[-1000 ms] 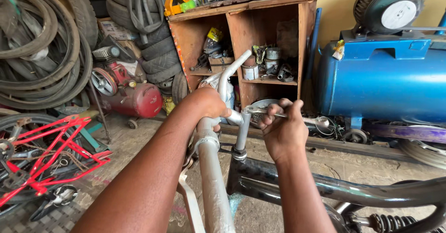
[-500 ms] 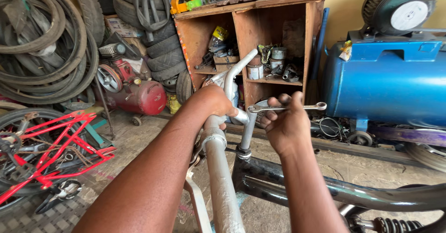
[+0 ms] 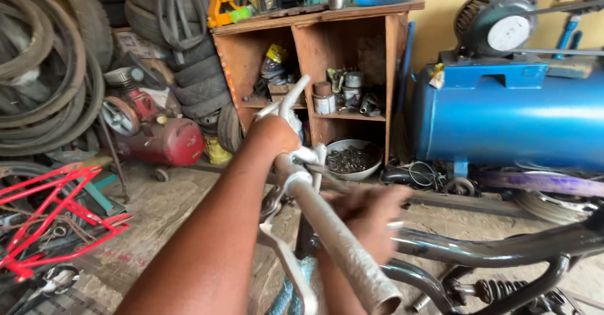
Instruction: The person works on a bicycle frame in a cluttered workshop, using a screwdriver and a wrench to tighten components on the head tube. They then pick up a silver handlebar, apply grease from a bottle to the stem, and install the handlebar onto the frame, securing it with the wrench.
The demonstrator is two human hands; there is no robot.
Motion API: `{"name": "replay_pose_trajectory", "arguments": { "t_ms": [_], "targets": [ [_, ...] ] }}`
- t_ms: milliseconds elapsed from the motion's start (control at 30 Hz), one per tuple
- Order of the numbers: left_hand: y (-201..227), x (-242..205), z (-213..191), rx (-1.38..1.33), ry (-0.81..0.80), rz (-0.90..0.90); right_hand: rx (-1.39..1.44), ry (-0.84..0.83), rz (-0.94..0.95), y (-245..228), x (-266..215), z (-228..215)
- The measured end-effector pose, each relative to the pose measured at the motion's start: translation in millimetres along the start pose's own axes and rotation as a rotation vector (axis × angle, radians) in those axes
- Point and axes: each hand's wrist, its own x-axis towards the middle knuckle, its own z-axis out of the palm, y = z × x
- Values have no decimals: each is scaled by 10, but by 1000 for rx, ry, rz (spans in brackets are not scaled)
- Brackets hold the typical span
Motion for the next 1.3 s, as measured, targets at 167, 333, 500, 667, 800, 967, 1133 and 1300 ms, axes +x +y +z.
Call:
{"name": "replay_pose_trajectory", "arguments": {
  "t_ms": [167, 333, 500, 667, 800, 967, 1133, 1300],
  "targets": [
    [-26, -214, -226, 23, 21, -15, 182, -265, 52, -177, 530, -231],
    [214, -964, -904, -44, -48, 131, -79, -386, 68, -266, 651, -292],
    [101, -2202, -1282, -493, -418, 507, -509, -524, -53, -510, 620, -97],
    [97, -2720, -1293, -561, 49, 1074, -1160, -642, -468, -803, 570, 137],
    [-88, -2750, -1328, -584, 26, 1090, -1673, -433, -189, -1007, 608, 160],
    [-453, -2744, -1489, -734, 4, 1118, -816, -495, -103, -995, 884, 92],
    [-504, -2901, -1560, -680, 76, 1283, -564, -404, 157, -736, 1199, 186],
    [-469, -3166, -1174, -511, 294, 1152, -292, -453, 203, -504, 1345, 212]
  ]
}}
